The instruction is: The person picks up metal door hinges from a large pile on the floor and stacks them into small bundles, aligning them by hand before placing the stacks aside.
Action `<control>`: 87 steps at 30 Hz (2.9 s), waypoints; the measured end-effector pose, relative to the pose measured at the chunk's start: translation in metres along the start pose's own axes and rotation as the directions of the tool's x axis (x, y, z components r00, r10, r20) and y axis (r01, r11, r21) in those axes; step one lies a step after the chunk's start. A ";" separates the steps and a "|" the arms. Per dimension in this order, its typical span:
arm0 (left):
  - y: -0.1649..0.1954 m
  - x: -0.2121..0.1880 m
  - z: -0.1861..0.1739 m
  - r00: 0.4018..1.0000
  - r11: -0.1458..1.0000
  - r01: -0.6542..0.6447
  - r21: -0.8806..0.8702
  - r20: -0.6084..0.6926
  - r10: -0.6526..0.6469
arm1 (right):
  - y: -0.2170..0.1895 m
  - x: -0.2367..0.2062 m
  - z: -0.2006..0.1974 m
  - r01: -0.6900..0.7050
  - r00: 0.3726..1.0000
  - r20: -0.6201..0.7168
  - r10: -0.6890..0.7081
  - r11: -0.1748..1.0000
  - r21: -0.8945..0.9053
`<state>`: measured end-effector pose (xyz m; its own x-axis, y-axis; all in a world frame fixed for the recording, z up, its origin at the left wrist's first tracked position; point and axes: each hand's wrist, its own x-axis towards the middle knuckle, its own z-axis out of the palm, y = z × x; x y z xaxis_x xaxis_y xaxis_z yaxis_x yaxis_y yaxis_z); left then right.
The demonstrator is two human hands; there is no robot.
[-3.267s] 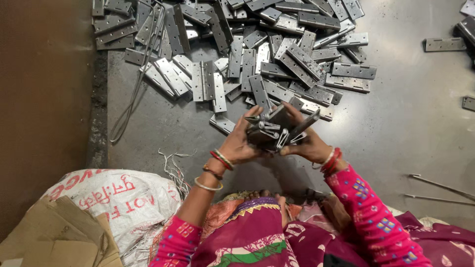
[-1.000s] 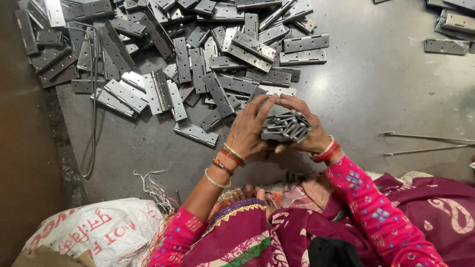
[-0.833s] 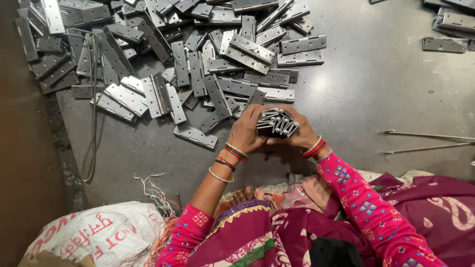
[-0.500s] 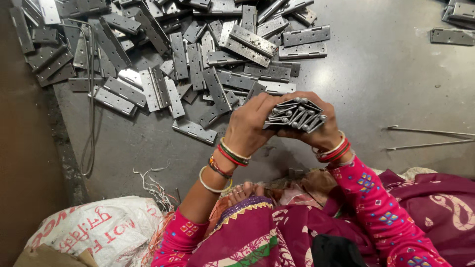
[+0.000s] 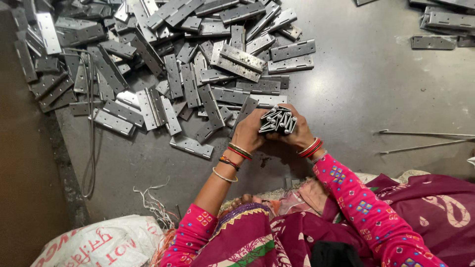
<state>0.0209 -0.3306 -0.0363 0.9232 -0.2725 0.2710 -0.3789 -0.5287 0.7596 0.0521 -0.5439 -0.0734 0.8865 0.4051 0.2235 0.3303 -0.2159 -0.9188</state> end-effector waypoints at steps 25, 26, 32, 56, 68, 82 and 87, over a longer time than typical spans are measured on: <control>0.111 0.049 -0.049 0.950 0.958 0.286 -0.033 -0.121 -0.288 | -0.066 0.103 -0.395 0.449 0.423 -0.691 0.585 0.528 0.721; 0.103 0.046 -0.050 0.952 0.962 0.271 -0.026 -0.143 -0.272 | -0.074 0.116 -0.406 0.383 0.419 -0.667 0.617 0.546 0.745; 0.072 0.016 -0.033 0.826 0.826 0.563 0.039 -0.049 -0.561 | -0.048 0.128 -0.295 -0.259 0.587 -0.712 0.385 0.923 0.285; -0.062 -0.087 -0.079 0.911 0.698 0.412 0.586 -0.263 -0.317 | -0.014 0.065 0.051 0.029 0.958 0.152 0.241 0.450 -0.893; -0.049 -0.122 -0.150 0.709 0.652 0.696 0.300 -0.146 -0.690 | -0.002 0.156 0.047 0.130 0.982 0.011 -0.188 0.630 -0.766; -0.152 -0.106 -0.221 0.528 0.469 0.848 0.246 -0.473 -0.705 | -0.011 0.155 0.082 -0.012 0.990 0.062 0.124 0.521 -0.853; -0.151 -0.053 -0.183 0.431 0.219 0.892 0.395 -0.597 -0.677 | -0.016 0.146 0.098 0.095 0.992 0.030 -0.120 0.586 -0.805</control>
<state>0.0413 -0.0895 -0.0571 0.6922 0.7204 -0.0446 0.7154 -0.6766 0.1745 0.1444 -0.3944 -0.0578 0.8307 0.4542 0.3221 0.5383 -0.8030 -0.2559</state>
